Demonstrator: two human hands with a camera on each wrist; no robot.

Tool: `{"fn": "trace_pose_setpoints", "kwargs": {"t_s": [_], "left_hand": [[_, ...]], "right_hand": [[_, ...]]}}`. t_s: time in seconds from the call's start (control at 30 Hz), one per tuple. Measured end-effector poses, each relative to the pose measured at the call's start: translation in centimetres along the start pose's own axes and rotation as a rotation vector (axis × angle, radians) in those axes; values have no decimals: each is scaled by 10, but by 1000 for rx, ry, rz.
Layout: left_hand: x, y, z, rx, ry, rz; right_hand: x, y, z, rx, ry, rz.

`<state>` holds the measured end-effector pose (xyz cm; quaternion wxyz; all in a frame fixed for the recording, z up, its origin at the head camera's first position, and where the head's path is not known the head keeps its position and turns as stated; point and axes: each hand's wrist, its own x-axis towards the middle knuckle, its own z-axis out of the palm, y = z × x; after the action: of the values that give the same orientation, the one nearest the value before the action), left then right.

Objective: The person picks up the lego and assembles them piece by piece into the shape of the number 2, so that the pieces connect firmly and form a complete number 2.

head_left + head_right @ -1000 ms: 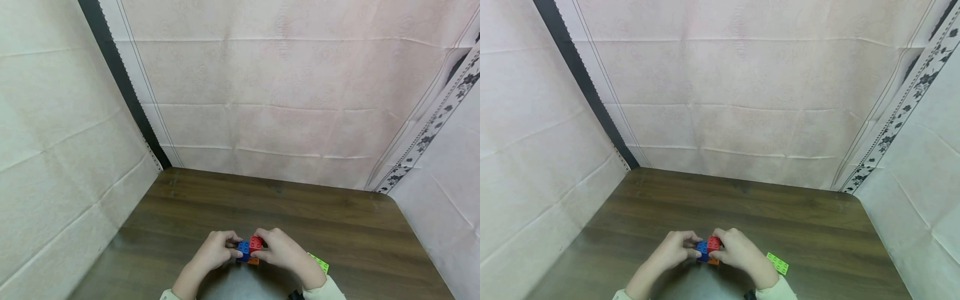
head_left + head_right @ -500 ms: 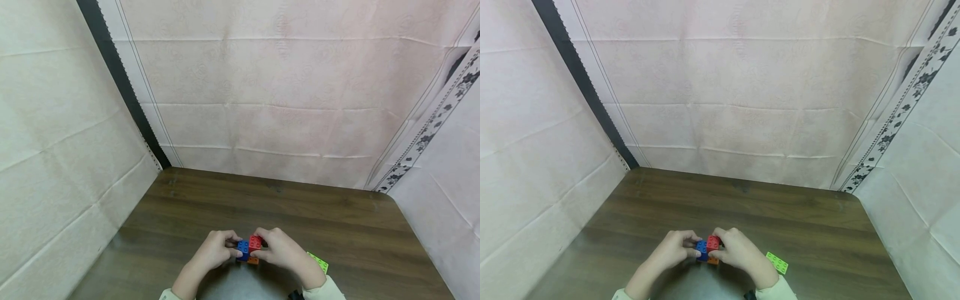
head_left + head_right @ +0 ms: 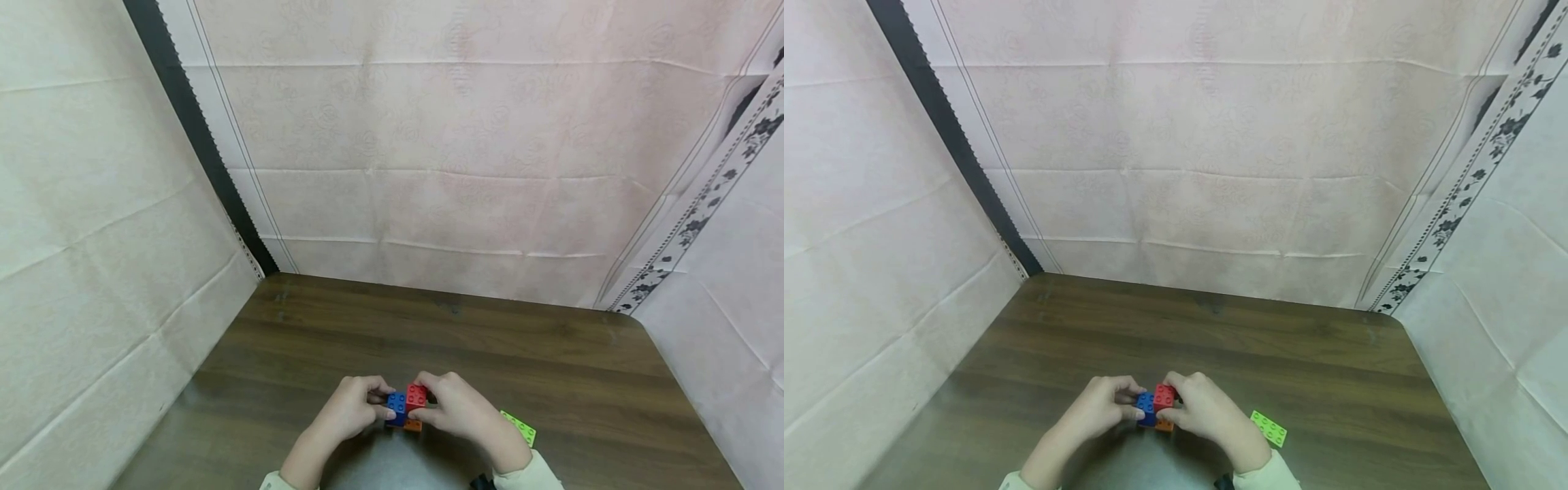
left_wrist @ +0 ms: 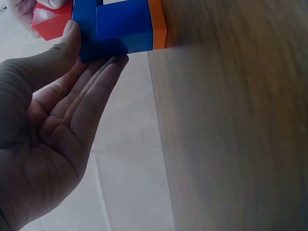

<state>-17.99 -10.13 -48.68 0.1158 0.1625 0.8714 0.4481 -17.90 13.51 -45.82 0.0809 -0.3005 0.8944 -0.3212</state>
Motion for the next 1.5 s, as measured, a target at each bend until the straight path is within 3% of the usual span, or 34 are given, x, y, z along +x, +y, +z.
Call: {"fn": "trace_pose_setpoints", "kwargs": {"t_s": [0.77,1.5], "left_hand": [[0,2,0,-37,-8,26],[1,-2,1,-15,-3,18]], "right_hand": [[-4,-4,5,-13,47,-32],[-4,0,5,3,38,-46]]}}
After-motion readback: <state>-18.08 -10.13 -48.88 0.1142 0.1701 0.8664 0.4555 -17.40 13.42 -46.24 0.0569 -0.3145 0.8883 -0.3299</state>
